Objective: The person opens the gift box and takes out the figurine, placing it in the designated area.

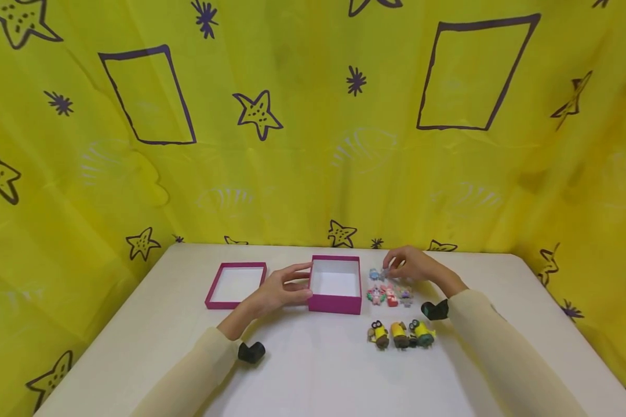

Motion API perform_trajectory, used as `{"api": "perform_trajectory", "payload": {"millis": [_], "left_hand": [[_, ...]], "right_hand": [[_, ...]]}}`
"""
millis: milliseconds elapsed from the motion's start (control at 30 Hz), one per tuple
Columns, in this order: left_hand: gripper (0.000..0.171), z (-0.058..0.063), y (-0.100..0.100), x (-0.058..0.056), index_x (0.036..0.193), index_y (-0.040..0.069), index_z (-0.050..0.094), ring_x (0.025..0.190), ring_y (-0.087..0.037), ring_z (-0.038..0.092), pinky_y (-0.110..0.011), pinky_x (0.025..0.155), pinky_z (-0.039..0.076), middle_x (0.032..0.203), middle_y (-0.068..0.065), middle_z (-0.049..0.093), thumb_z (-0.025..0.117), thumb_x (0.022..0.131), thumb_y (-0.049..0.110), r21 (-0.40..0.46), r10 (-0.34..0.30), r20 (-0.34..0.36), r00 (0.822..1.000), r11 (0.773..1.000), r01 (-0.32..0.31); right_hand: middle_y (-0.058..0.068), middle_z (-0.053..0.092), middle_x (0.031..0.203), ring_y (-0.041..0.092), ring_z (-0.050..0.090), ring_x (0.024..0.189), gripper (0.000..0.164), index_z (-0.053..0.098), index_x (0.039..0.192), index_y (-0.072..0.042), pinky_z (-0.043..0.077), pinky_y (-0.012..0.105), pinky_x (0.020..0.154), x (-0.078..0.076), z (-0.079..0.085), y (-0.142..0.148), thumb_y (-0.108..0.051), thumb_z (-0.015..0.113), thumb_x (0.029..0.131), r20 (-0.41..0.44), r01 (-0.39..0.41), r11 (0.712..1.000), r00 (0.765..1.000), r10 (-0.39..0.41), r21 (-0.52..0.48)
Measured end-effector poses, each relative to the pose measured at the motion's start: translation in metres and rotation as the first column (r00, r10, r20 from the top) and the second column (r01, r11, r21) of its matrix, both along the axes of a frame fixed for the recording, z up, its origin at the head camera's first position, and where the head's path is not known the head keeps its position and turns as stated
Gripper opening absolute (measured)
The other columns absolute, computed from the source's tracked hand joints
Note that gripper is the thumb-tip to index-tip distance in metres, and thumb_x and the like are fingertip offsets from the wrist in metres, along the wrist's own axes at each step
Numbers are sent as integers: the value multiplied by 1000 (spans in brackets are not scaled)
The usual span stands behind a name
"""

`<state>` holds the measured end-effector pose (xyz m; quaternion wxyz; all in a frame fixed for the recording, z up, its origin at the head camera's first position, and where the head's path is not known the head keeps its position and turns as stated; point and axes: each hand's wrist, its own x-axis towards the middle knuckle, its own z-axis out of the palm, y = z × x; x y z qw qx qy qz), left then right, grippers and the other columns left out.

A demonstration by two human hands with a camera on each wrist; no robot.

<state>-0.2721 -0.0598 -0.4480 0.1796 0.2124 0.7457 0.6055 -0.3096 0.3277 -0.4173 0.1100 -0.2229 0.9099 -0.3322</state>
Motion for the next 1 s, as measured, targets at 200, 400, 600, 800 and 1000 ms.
{"api": "perform_trajectory", "payload": {"millis": [200, 400, 600, 800, 1000], "left_hand": [[73, -1, 1, -2, 157, 23, 44, 131, -30, 58, -39, 101, 54, 151, -11, 52, 79, 93, 20, -9, 4, 0, 1000, 1000, -4], [74, 1, 1, -1, 158, 23, 44, 132, -32, 57, -40, 102, 54, 151, -10, 52, 79, 93, 21, -22, 3, -9, 1000, 1000, -3], [74, 1, 1, 0, 157, 25, 45, 131, -29, 58, -39, 101, 54, 150, -8, 53, 80, 92, 21, -27, 10, 0, 1000, 1000, -10], [72, 1, 1, 1, 156, 25, 46, 132, -30, 58, -38, 101, 54, 151, -10, 53, 79, 92, 20, -10, 8, 13, 1000, 1000, -8], [72, 1, 1, 2, 157, 23, 45, 134, -32, 57, -39, 101, 54, 151, -11, 52, 79, 93, 19, -10, 5, 8, 1000, 1000, -5]], "right_hand": [[7, 70, 100, 24, 59, 89, 11, 73, 108, -8, 54, 33, 75, -1, -2, -1, -9, 71, 96, 3, 9, 1000, 1000, -9, 3], [6, 70, 99, 24, 60, 89, 15, 73, 111, -6, 55, 33, 76, -1, -3, -2, -6, 71, 96, -3, 6, 1000, 1000, -6, -9], [7, 70, 103, 24, 59, 91, 19, 72, 114, -5, 54, 34, 79, 0, -5, -1, -8, 72, 96, 2, 13, 1000, 1000, -13, -5], [8, 69, 103, 25, 59, 92, 19, 71, 114, -5, 55, 34, 77, 0, -5, -1, -8, 72, 95, 5, 9, 1000, 1000, -9, -8], [8, 69, 103, 25, 59, 92, 19, 71, 114, -4, 54, 33, 78, 0, -4, 0, -6, 71, 95, 1, 2, 1000, 1000, -2, -4]]}}
